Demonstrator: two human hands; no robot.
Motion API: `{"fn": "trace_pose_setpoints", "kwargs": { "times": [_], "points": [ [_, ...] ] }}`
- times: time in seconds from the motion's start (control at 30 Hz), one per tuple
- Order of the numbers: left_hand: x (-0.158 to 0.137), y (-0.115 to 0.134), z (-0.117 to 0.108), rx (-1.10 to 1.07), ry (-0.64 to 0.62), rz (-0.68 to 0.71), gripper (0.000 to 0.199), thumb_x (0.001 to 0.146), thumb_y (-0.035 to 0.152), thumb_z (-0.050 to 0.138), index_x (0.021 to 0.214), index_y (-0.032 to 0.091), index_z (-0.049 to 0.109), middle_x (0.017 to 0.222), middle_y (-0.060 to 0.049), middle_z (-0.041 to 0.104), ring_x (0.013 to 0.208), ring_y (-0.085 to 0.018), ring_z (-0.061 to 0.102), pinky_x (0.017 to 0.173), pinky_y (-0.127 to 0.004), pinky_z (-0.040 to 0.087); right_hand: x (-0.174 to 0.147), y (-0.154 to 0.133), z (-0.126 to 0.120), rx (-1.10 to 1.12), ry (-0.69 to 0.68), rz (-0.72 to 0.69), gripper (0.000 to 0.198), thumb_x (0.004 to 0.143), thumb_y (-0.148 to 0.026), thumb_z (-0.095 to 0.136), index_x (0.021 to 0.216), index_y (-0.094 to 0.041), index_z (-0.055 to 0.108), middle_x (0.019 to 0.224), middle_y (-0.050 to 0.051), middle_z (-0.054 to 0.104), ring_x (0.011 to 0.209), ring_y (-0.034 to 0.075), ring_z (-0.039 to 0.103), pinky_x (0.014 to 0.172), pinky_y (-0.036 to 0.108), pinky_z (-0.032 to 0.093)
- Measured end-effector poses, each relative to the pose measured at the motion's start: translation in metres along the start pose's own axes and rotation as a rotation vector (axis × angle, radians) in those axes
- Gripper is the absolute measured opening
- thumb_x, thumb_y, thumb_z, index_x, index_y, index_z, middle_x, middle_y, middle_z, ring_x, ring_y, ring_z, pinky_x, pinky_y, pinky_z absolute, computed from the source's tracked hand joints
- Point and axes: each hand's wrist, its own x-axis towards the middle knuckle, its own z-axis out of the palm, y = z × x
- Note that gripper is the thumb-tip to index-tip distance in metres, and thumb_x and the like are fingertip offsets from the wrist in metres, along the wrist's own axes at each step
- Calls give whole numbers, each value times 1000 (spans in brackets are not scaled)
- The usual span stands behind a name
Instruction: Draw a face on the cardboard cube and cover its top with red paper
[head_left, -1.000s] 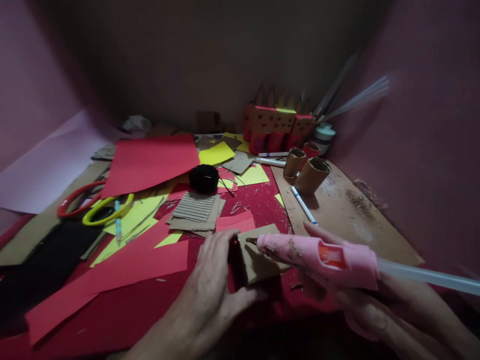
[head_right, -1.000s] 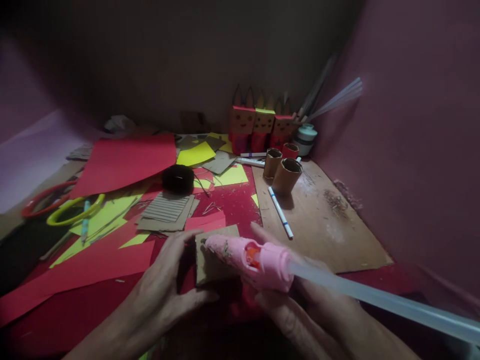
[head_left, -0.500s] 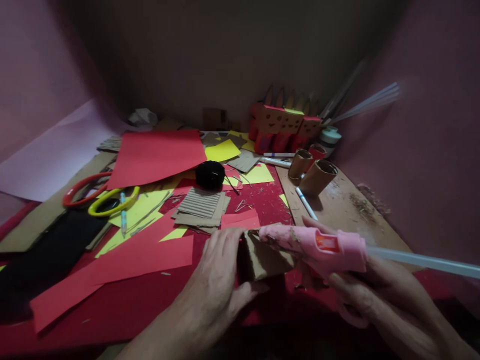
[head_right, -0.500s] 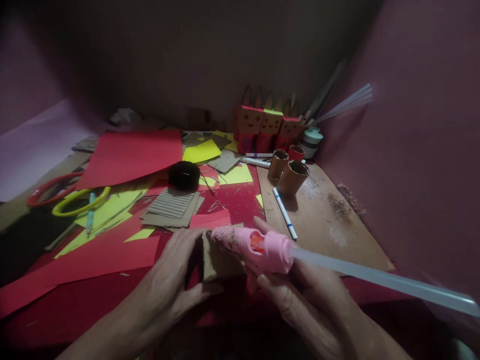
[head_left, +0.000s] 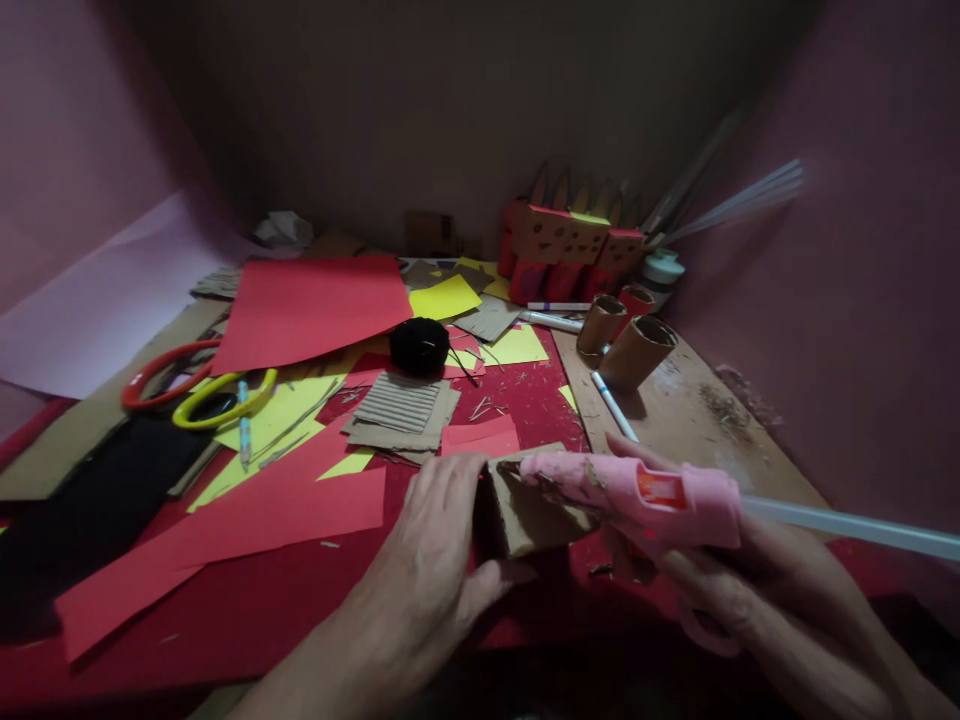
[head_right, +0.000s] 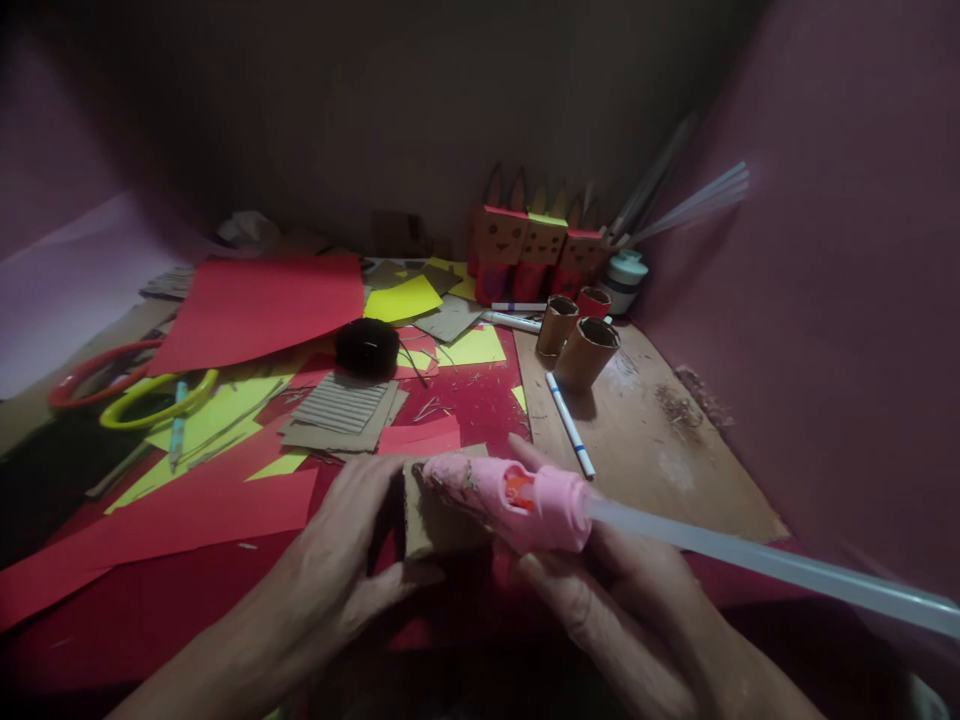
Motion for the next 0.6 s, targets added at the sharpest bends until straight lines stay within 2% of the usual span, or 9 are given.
{"fn": "trace_pose_setpoints", "kwargs": {
  "times": [0.17, 0.27, 0.43, 0.6],
  "points": [
    [0, -3, 2, 31, 22, 13, 36, 89, 35, 70, 118, 24, 51, 113, -6, 56, 105, -30, 50, 88, -48, 46, -2, -4, -5, 11, -39, 28, 44, 101, -32, 56, 144, -34, 61, 136, 7, 71, 104, 27, 77, 86, 31, 65],
    [0, -2, 1, 24, 14, -1, 35, 89, 36, 70, 118, 24, 52, 112, -6, 56, 104, -30, 50, 86, -48, 47, 0, -6, -4, -16, -24, -9, 43, 101, -32, 56, 143, -35, 61, 138, 5, 70, 116, 28, 73, 91, 30, 63],
    [1, 2, -2, -16, -10, -30, 35, 89, 33, 70, 117, 23, 54, 112, -8, 57, 104, -31, 51, 87, -49, 48, 3, -9, 4, 9, 23, -36, 43, 100, -35, 57, 143, -41, 61, 143, 1, 66, 127, 30, 66, 103, 34, 57],
    [0, 1, 0, -13, 16, 2, 37, 87, 30, 73, 117, 26, 53, 113, -5, 57, 105, -29, 51, 88, -47, 48, 1, -14, 5, -25, 9, -23, 45, 98, -38, 60, 143, -38, 61, 143, 2, 64, 133, 31, 60, 109, 39, 51]
  ]
}}
